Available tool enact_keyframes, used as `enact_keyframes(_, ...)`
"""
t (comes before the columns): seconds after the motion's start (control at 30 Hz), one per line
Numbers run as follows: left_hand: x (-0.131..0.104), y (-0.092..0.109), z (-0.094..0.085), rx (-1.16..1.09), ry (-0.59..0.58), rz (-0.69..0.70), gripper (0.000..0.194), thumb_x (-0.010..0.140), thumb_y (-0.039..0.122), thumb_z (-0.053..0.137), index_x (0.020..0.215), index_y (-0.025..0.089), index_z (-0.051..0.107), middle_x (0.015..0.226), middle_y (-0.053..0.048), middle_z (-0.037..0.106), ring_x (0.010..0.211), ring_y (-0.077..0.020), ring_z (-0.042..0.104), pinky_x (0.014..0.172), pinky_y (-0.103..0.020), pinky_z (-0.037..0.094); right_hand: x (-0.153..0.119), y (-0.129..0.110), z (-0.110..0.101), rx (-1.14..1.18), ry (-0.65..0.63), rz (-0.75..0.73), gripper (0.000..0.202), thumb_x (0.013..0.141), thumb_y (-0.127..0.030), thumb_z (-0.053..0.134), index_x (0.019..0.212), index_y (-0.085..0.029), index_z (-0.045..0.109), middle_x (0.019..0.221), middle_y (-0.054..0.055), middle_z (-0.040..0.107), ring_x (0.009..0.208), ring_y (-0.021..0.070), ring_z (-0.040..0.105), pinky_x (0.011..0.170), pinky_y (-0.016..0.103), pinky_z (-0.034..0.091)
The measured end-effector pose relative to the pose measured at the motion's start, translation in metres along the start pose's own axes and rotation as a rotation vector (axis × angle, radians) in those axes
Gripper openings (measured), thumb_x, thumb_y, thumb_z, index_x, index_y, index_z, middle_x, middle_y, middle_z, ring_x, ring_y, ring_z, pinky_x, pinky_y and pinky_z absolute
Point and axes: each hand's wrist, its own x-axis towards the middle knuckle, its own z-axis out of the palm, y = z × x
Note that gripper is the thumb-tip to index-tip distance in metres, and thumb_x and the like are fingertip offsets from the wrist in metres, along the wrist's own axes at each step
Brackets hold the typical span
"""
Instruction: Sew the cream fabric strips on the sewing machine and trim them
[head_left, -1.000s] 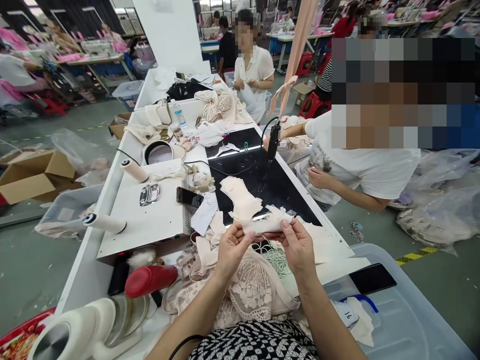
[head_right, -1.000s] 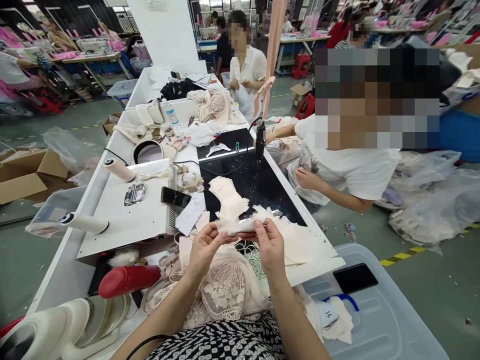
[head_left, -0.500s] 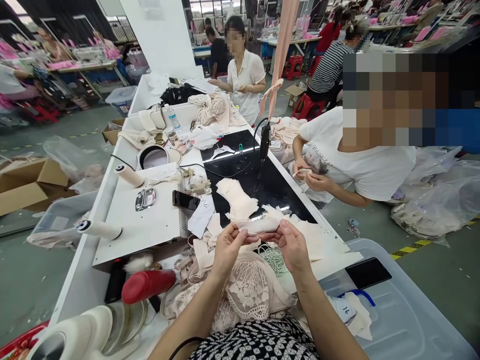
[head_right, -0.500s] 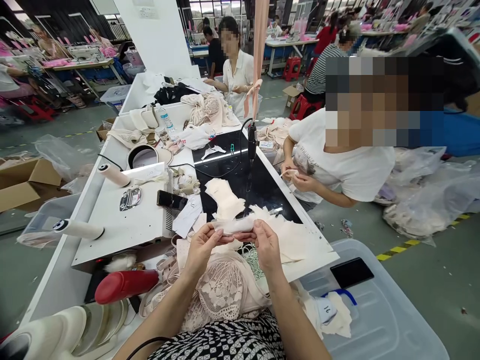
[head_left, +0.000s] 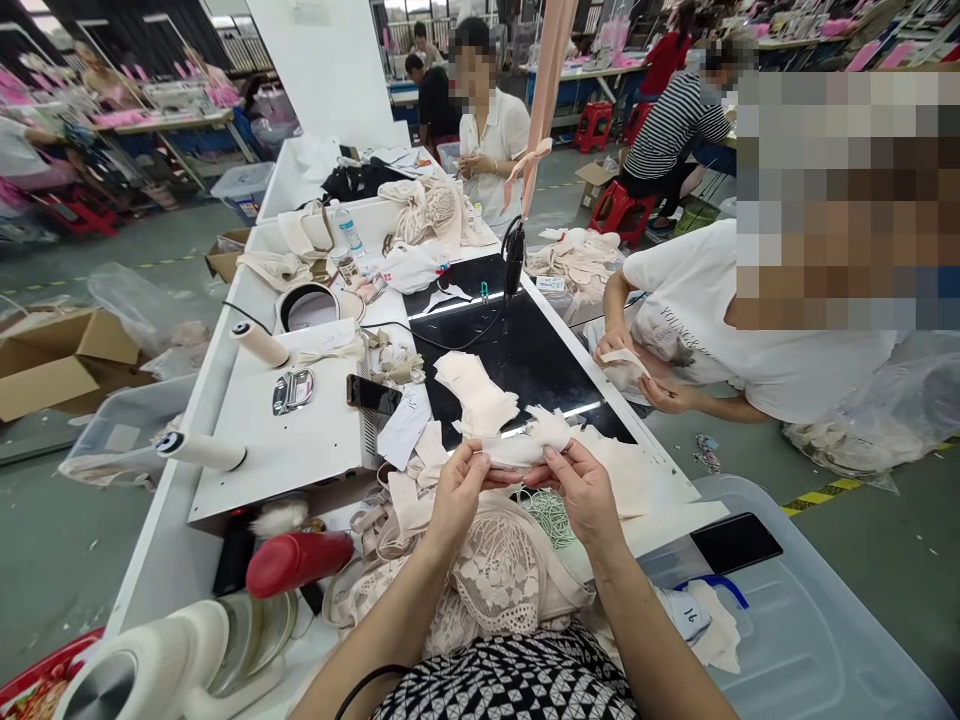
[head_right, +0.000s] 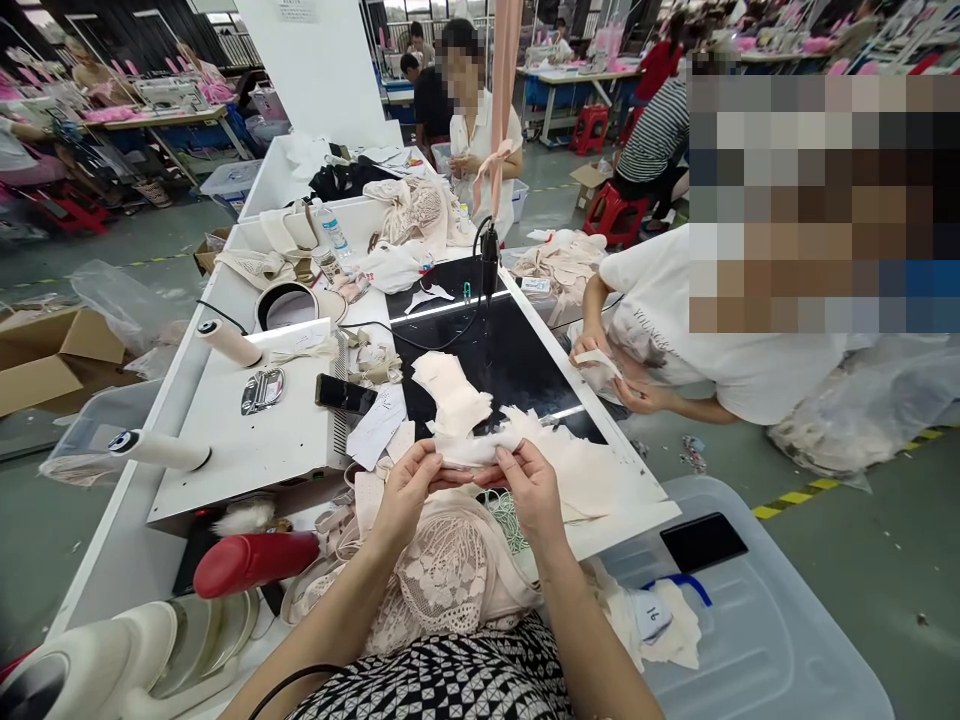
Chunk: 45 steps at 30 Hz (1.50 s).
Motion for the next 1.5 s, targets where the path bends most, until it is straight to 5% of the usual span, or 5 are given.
enact_keyframes(1.07, 0.001, -0.002, 0.000, -0.056, 0.017, 0.001, 0.049, 0.072, 0.042, 0.079, 0.106, 0.016, 0.056, 0.075, 0.000, 0.070, 0.078, -0.0239, 0.074, 0.078, -0.033, 0.054, -0.005, -0.001, 0.003, -0.133, 0.091, -0.156, 0.034, 0.078, -0.050, 0.070, 0.090, -0.020, 0.063, 0.062, -0.004, 0.061, 0.045, 0.0118, 0.055, 0.046, 0.026, 0.049)
enact_keyframes(1.27, 0.001, 0.000, 0.000, -0.063, 0.035, 0.027, 0.047, 0.072, 0.039, 0.078, 0.109, 0.016, 0.059, 0.087, -0.006, 0.074, 0.085, -0.0223, 0.073, 0.082, -0.034, 0.054, -0.009, -0.001, 0.000, -0.086, 0.012, -0.216, 0.029, 0.080, -0.046, 0.069, 0.093, -0.020, 0.065, 0.065, 0.002, 0.069, 0.060, 0.0195, 0.067, 0.059, 0.034, 0.058)
enact_keyframes(1.5, 0.000, 0.002, 0.001, -0.099, 0.088, 0.148, 0.036, 0.073, 0.024, 0.073, 0.107, 0.017, 0.062, 0.096, -0.008, 0.076, 0.096, -0.0201, 0.068, 0.088, -0.032, 0.050, -0.017, -0.007, -0.004, -0.146, -0.139, -0.458, 0.010, 0.084, -0.030, 0.066, 0.077, -0.023, 0.065, 0.084, 0.005, 0.071, 0.084, 0.0233, 0.065, 0.077, 0.040, 0.054)
